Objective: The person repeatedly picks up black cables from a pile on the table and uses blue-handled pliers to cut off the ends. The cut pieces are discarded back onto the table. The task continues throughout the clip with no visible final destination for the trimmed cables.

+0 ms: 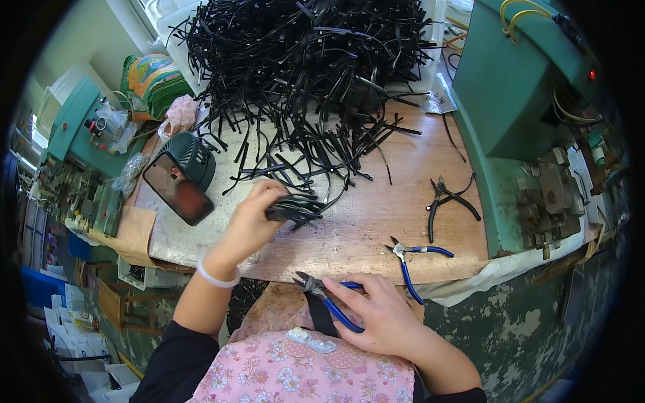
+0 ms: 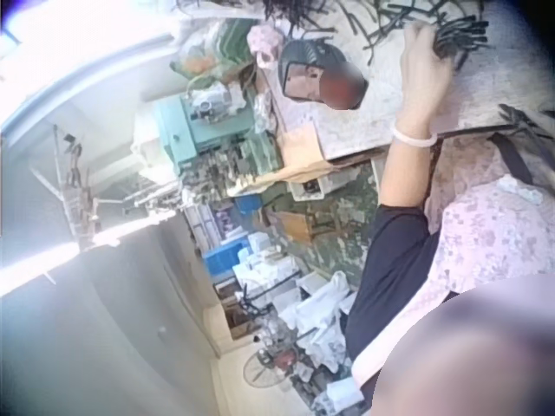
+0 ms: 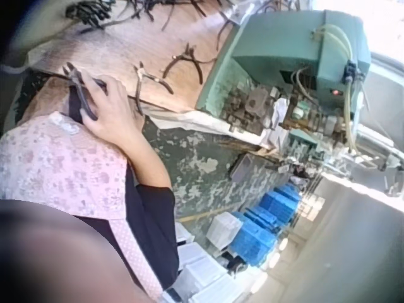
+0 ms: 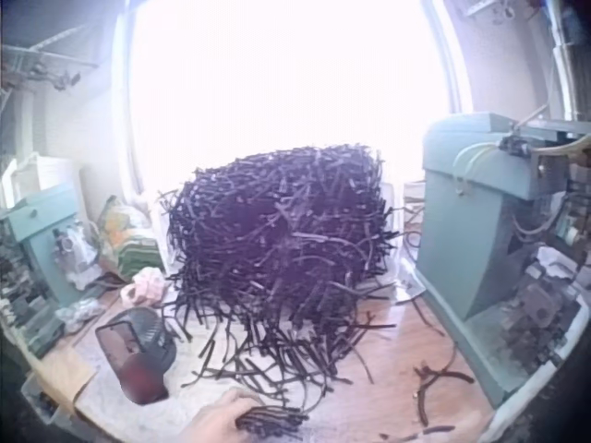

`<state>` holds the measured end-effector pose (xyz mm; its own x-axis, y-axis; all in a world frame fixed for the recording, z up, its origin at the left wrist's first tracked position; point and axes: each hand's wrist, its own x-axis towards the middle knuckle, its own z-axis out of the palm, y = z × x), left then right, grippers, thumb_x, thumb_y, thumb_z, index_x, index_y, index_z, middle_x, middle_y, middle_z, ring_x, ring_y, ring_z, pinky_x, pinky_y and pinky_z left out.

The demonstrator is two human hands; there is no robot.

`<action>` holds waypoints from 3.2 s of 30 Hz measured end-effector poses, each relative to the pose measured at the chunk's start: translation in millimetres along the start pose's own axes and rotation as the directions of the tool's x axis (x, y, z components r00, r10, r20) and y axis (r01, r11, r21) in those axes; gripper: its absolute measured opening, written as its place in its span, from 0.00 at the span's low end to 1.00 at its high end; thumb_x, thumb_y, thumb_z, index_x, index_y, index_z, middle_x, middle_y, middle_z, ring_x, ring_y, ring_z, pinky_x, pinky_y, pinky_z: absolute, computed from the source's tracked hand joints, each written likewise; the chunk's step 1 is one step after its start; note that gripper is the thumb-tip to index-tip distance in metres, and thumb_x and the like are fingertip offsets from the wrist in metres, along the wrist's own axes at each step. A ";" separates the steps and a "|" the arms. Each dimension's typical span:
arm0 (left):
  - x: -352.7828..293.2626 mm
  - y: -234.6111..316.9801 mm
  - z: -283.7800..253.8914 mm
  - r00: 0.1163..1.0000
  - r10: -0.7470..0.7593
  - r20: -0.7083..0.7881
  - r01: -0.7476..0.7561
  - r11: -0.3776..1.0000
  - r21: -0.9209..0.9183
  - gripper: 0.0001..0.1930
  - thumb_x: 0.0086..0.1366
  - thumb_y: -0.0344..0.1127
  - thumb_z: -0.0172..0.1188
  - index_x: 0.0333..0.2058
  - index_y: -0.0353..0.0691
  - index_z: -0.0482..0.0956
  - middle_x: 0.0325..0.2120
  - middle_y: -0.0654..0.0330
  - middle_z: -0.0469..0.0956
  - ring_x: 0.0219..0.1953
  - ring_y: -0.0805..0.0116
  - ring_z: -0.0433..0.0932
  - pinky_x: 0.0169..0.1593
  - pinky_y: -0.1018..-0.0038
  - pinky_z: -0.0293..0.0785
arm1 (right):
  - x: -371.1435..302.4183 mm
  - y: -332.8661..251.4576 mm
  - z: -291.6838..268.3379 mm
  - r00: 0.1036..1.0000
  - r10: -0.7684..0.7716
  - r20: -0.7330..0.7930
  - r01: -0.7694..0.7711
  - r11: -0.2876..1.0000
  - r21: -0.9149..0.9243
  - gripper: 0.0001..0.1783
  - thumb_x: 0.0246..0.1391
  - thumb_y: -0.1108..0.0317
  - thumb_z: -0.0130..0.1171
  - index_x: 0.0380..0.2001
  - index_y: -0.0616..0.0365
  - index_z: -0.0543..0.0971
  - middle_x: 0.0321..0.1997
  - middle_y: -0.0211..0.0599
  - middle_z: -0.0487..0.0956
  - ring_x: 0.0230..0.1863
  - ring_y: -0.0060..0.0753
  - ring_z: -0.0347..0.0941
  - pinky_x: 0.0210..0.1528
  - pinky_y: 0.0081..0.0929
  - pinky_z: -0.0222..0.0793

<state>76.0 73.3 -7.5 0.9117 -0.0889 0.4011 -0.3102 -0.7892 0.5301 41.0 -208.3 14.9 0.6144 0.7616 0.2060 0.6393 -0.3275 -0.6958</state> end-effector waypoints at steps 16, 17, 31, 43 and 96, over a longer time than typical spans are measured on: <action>-14.7 31.8 -35.4 0.843 0.096 0.529 0.538 -0.166 -0.827 0.24 0.69 0.58 0.48 0.26 0.43 0.64 0.17 0.67 0.62 0.12 0.83 0.57 0.19 0.83 0.57 | 15.3 -7.6 -13.9 0.982 -0.190 -0.013 0.178 0.939 -0.293 0.36 0.38 0.60 0.68 0.57 0.39 0.76 0.48 0.38 0.70 0.48 0.41 0.65 0.49 0.39 0.58; -14.9 30.8 -34.2 0.845 0.110 0.523 0.534 -0.202 -0.821 0.23 0.69 0.57 0.48 0.26 0.42 0.64 0.18 0.66 0.63 0.13 0.83 0.58 0.19 0.83 0.58 | 15.5 -9.2 -15.6 0.979 -0.201 -0.012 0.187 0.930 -0.317 0.35 0.38 0.60 0.67 0.57 0.39 0.76 0.48 0.37 0.70 0.49 0.40 0.64 0.49 0.39 0.57; -43.6 59.2 -21.1 0.998 -0.059 0.014 0.015 0.022 -1.000 0.23 0.67 0.61 0.50 0.29 0.45 0.64 0.19 0.65 0.66 0.16 0.78 0.62 0.26 0.79 0.65 | 10.9 -6.0 -28.6 0.994 -0.110 0.015 0.111 0.977 -0.183 0.35 0.41 0.63 0.67 0.58 0.43 0.75 0.39 0.39 0.71 0.38 0.41 0.68 0.40 0.33 0.64; -57.4 84.4 -15.7 0.970 -0.187 -0.153 -0.103 0.254 -0.962 0.23 0.68 0.63 0.44 0.28 0.48 0.62 0.18 0.69 0.64 0.14 0.80 0.61 0.25 0.79 0.65 | 8.1 -15.3 -23.9 0.997 -0.079 0.009 0.079 0.974 -0.213 0.39 0.35 0.67 0.69 0.58 0.42 0.74 0.40 0.41 0.70 0.38 0.41 0.69 0.39 0.32 0.67; -75.0 -9.5 21.6 0.918 0.106 -0.383 -0.098 0.994 0.040 0.16 0.45 0.26 0.67 0.36 0.38 0.76 0.29 0.54 0.78 0.33 0.53 0.79 0.39 0.65 0.75 | -7.8 12.5 19.4 0.947 0.291 0.136 -0.297 0.636 0.712 0.43 0.59 0.62 0.55 0.70 0.66 0.46 0.54 0.43 0.67 0.46 0.27 0.67 0.50 0.25 0.65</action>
<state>16.3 74.4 -58.7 0.7005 0.0675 0.7105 -0.3871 -0.8004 0.4577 35.2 -207.5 -8.7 0.7047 0.7023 -0.1006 -0.1056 -0.0364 -0.9937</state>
